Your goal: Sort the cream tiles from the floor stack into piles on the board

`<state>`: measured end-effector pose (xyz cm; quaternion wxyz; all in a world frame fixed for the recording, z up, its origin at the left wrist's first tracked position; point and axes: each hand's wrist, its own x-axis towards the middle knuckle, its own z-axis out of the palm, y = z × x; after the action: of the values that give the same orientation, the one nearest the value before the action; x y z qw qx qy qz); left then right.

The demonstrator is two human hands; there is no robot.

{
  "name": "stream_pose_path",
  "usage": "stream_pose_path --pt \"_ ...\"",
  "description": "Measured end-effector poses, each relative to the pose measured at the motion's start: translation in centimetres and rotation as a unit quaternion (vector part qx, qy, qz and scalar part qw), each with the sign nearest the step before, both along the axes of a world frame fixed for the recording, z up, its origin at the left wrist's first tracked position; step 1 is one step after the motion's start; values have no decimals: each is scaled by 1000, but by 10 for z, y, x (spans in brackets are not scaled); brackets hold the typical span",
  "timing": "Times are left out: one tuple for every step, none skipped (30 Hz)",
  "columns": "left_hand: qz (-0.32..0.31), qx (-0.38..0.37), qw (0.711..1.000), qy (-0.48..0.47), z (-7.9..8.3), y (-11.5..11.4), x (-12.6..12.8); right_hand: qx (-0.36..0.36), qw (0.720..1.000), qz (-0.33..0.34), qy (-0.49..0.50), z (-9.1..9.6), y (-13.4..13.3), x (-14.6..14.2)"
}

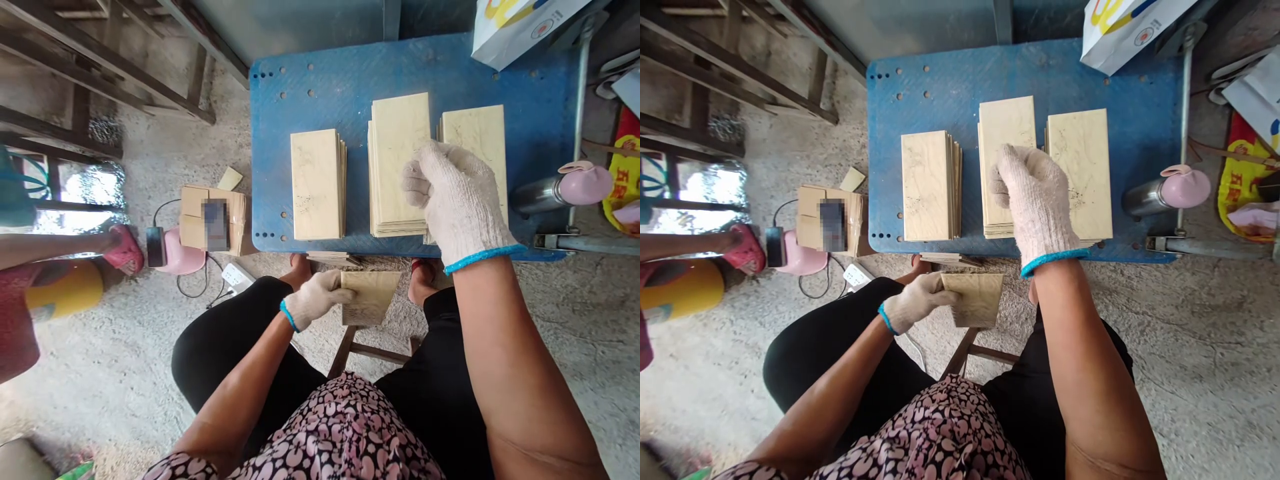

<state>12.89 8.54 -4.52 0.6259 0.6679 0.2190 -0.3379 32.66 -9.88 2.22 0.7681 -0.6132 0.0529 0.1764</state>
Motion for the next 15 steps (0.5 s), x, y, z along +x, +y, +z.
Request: stream_pose_path --pt "23 -13 1000 1 10 5 5 5 1000 2 0 -1 0 0" --pt "52 -25 998 1 20 10 10 8 1000 0 0 -1 0 0" --pt "87 -29 996 -3 29 15 14 8 1000 -4 1 -1 1 0" --pt "125 -25 992 -10 37 20 18 5 1000 -8 1 0 1 0" --pt "166 -14 986 -20 44 25 23 2 1000 -11 1 0 1 0" --pt "207 3 978 -34 50 30 27 -2 1000 -13 0 1 2 0" --pt "246 25 968 -52 54 35 33 -5 1000 -14 -1 1 2 -1" --pt "278 45 957 -72 57 40 39 -7 1000 -13 -2 2 3 -1" --pt "305 60 946 -93 59 46 46 -9 1000 -12 -3 2 3 -1" --pt "323 69 937 -112 60 53 54 -10 1000 -11 -5 2 4 -1" --pt "334 76 931 -126 59 60 63 -13 1000 -11 -6 2 5 -2" --pt "337 81 928 -135 56 67 72 -15 1000 -9 -6 2 5 -2" --pt "337 86 927 -138 53 74 82 -18 1000 -8 -6 2 6 -2" --pt "337 93 927 -138 48 82 91 -20 1000 -6 -5 1 6 -2" --pt "336 99 926 -139 43 88 101 -22 1000 -5 -4 1 6 -2"
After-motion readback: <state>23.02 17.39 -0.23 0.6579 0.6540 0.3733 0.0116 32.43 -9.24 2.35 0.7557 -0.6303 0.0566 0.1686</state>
